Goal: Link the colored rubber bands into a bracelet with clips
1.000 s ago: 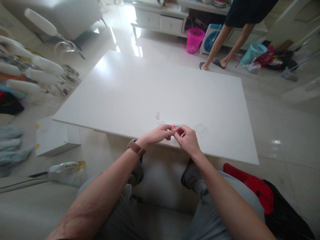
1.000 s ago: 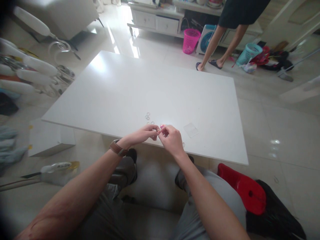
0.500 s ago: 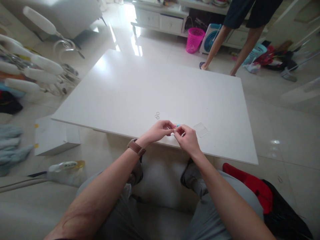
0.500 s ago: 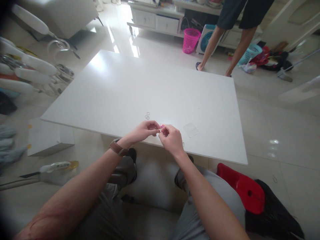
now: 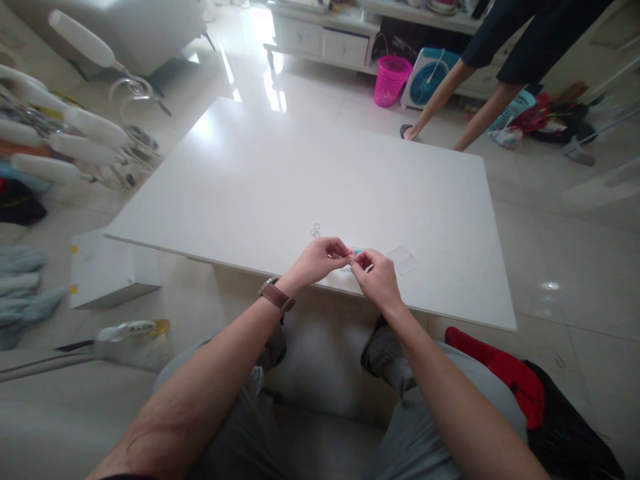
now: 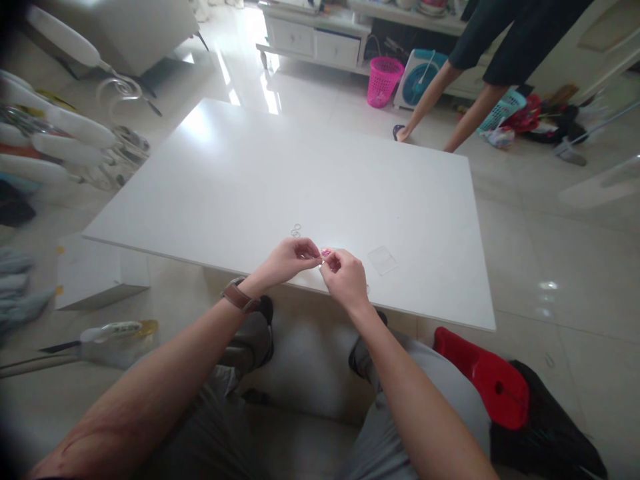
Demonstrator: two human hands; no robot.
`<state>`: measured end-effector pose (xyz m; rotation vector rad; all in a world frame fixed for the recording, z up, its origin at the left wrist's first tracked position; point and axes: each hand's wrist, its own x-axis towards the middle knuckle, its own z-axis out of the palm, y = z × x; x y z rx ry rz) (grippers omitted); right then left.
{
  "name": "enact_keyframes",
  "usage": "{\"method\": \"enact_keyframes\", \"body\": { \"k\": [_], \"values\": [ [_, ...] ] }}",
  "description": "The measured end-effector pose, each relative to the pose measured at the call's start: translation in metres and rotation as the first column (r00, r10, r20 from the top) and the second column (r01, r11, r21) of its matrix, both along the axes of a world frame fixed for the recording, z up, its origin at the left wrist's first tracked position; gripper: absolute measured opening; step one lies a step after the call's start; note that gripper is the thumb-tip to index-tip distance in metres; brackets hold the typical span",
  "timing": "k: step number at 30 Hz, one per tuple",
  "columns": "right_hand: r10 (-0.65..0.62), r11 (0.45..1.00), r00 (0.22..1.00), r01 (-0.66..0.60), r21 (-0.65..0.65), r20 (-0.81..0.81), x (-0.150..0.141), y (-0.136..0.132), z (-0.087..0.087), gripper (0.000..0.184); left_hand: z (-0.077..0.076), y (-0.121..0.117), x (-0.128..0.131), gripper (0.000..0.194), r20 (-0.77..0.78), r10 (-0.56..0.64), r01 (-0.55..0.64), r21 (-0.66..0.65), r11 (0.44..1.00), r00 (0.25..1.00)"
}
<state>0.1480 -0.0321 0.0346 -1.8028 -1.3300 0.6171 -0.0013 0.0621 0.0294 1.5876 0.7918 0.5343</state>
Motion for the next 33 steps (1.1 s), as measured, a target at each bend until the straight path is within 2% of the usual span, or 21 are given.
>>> {"method": "enact_keyframes", "body": {
  "k": [5, 15, 23, 29, 33],
  "values": [
    [0.0, 1.0, 1.0, 0.0, -0.001, -0.009, -0.0002, 0.0002, -0.0011, 0.012, 0.0, -0.0001, -0.0008, 0.018, -0.023, 0.003, -0.003, 0.025, 1.0, 1.0],
    [0.008, 1.0, 1.0, -0.008, -0.003, -0.005, -0.0005, 0.0003, 0.0001, 0.011, 0.0006, -0.0026, 0.0008, 0.015, 0.055, 0.005, -0.002, -0.072, 0.997, 0.998],
    [0.014, 1.0, 1.0, -0.014, -0.002, -0.002, -0.0004, 0.0003, -0.0004, 0.012, -0.0009, -0.0024, 0.0016, 0.011, 0.057, 0.023, -0.02, -0.057, 0.998, 0.998],
    [-0.018, 1.0, 0.996, 0.019, 0.007, -0.085, -0.0018, -0.0002, 0.0021, 0.011, -0.0014, -0.0019, 0.0007, 0.01, 0.056, 0.032, -0.027, -0.096, 0.995, 0.998],
    [0.024, 1.0, 0.994, -0.022, 0.019, -0.106, -0.0014, -0.0004, 0.0019, 0.009, -0.0011, -0.0019, 0.0008, 0.008, 0.04, 0.018, -0.013, -0.131, 0.991, 0.999]
  ]
}}
